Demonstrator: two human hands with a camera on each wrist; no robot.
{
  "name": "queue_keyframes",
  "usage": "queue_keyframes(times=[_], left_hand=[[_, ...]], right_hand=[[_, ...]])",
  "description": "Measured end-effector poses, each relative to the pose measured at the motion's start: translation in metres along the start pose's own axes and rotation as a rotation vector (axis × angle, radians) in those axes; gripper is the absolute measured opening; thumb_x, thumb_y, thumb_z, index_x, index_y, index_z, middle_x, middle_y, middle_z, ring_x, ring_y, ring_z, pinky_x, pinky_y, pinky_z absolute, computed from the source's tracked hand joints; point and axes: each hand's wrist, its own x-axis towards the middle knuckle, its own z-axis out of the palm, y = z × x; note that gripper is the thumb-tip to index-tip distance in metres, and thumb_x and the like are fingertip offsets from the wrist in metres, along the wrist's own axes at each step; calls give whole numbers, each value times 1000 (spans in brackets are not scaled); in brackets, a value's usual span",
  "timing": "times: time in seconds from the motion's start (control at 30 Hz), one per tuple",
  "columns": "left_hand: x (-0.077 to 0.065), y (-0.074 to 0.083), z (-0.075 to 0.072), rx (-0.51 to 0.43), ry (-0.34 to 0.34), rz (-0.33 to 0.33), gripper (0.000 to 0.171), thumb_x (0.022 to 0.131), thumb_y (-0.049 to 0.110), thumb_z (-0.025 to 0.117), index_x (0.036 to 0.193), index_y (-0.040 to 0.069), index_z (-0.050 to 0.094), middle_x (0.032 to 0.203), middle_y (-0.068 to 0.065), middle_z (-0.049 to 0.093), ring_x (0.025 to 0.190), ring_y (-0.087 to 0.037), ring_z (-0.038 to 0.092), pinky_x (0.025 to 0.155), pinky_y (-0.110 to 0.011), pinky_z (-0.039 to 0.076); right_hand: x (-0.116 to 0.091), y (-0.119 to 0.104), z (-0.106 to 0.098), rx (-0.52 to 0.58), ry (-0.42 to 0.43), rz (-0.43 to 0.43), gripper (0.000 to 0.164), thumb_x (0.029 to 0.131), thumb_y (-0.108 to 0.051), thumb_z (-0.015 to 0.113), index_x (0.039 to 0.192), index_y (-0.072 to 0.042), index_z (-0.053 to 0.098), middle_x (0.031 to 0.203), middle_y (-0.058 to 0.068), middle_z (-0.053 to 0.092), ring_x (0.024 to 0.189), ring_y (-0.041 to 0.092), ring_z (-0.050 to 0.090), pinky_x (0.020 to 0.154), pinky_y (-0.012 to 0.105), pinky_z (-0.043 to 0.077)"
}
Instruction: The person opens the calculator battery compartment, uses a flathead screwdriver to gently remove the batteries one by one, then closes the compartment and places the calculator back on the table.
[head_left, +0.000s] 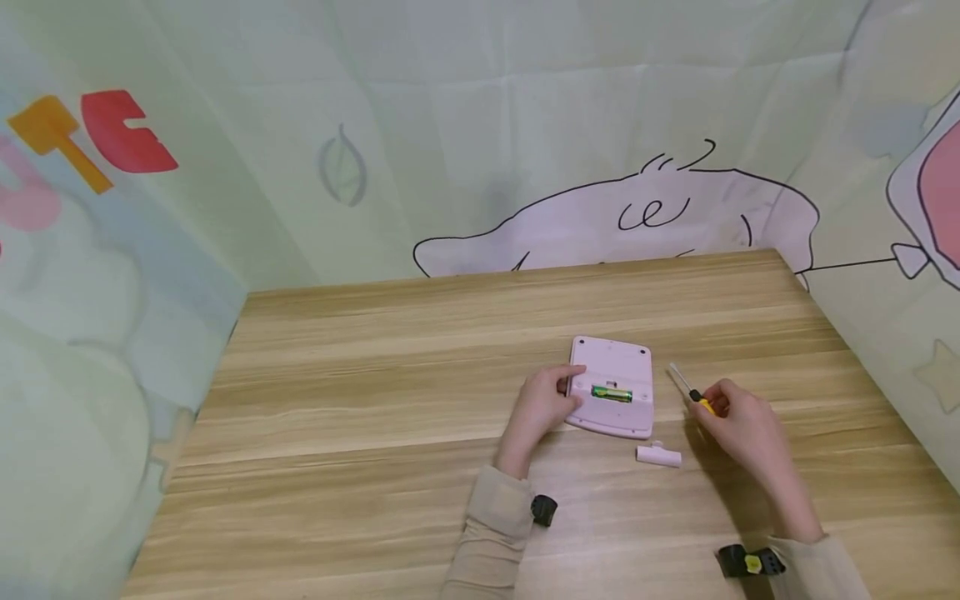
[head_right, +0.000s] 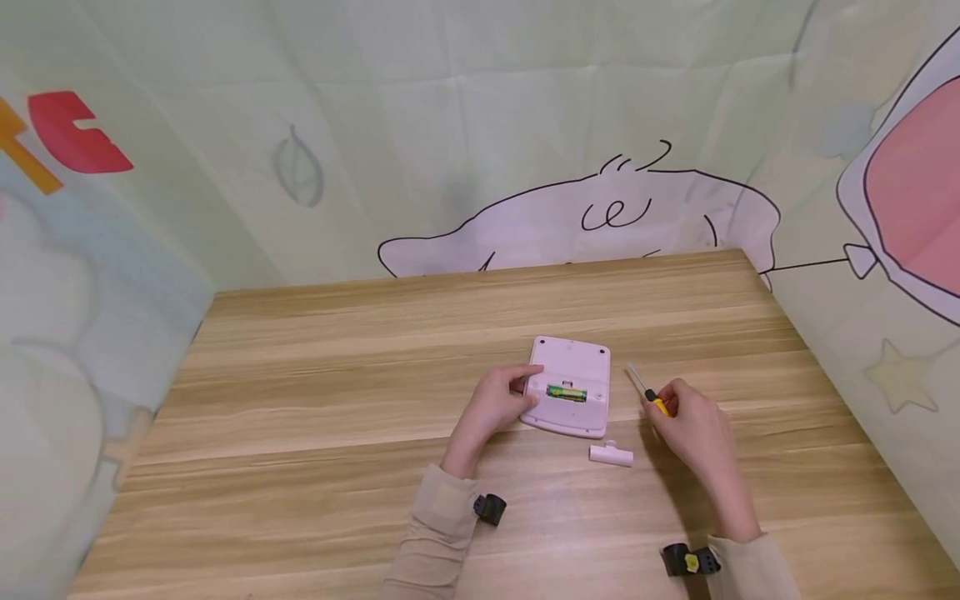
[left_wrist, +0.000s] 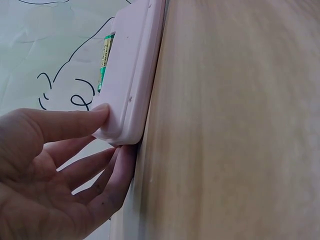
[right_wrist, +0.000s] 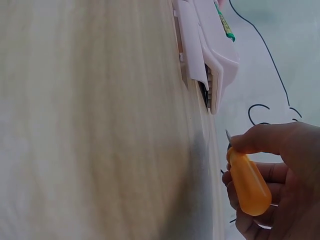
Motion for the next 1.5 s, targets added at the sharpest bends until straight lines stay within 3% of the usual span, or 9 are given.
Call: queue_keyframes(times=[0.57,0.8,1.5], left_hand=[[1,-1,0,31,2,13,46,78,3,71,123,15,67,99,-6,68,81,-12,50,70,-20,42],[0,0,0,11,5,16,46,78,2,71,122,14,67,90,-5,64,78,-11,48,66,-18,39],[0,0,0,17,6,15,46,78,3,71,122,15,67,90,-5,64,78,-11,48,66,-19,39]], right_hand=[[0,7,0,-21,-101,33,31,88,-32,64,97,-2,61,77,8,63,63,17,51,52,28,34],[0,9,1,-33,-106,30,29,87,-29,65,96,-2,60,78,9,65,64,17,53,52,28,35],[0,9,-2,-22,-122,28,30,85,-29,67,94,-1,60,79,11,65,67,19,55,55,28,36]])
